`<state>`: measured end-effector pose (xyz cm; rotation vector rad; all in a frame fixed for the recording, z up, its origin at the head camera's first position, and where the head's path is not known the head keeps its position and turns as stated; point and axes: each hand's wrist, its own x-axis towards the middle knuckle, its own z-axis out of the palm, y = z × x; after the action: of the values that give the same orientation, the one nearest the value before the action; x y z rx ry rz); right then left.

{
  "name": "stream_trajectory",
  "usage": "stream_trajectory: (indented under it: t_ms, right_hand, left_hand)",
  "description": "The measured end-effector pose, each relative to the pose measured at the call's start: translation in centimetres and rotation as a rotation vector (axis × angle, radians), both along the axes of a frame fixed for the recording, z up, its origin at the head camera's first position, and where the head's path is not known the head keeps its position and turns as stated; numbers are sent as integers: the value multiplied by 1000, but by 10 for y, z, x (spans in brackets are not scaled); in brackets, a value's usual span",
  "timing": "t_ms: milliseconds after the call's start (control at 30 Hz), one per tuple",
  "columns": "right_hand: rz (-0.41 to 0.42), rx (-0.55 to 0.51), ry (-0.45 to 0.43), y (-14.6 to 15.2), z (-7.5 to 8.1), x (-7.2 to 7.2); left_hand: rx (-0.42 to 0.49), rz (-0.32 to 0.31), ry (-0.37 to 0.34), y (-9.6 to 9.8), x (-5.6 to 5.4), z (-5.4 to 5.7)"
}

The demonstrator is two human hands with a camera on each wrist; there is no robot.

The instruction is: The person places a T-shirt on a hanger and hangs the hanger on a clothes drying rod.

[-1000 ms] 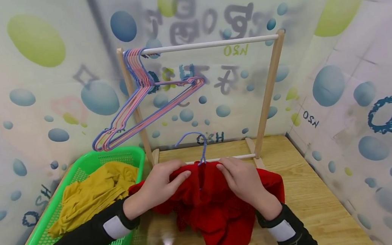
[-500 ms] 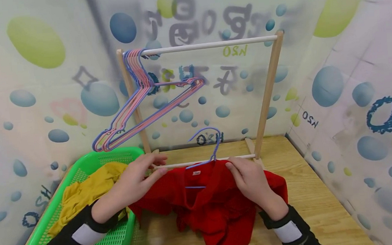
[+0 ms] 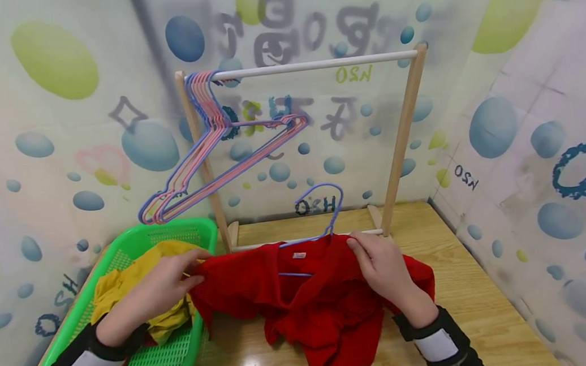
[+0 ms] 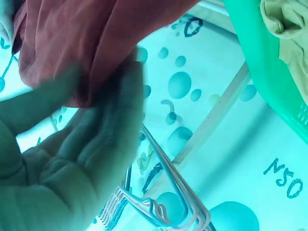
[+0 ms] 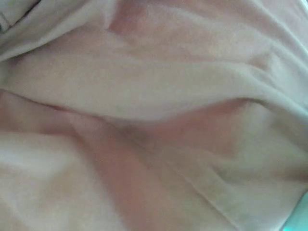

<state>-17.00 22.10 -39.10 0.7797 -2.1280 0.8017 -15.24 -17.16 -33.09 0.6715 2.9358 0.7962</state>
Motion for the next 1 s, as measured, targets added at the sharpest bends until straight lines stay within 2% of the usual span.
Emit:
stream_trajectory:
  t_ms: [167, 300, 467, 700, 867, 933, 1000]
  right_hand:
    - [13, -22, -37, 8, 2, 0]
    - [39, -44, -73, 14, 3, 1]
    - [41, -85, -73, 19, 5, 4]
    - [-4, -120, -54, 24, 8, 5]
    - [-6, -126, -25, 24, 8, 3]
    - [1, -123, -13, 22, 7, 3]
    - [6, -113, -6, 21, 7, 2]
  left_hand:
    - [58, 7, 134, 1, -4, -2]
    - [103, 17, 184, 3, -9, -2]
    - [104, 39, 178, 6, -14, -6]
    - [73, 28, 151, 11, -16, -13]
    - [9, 16, 39, 15, -13, -14]
    - [-15, 11, 38, 16, -11, -13]
    - [6, 12, 71, 18, -10, -11]
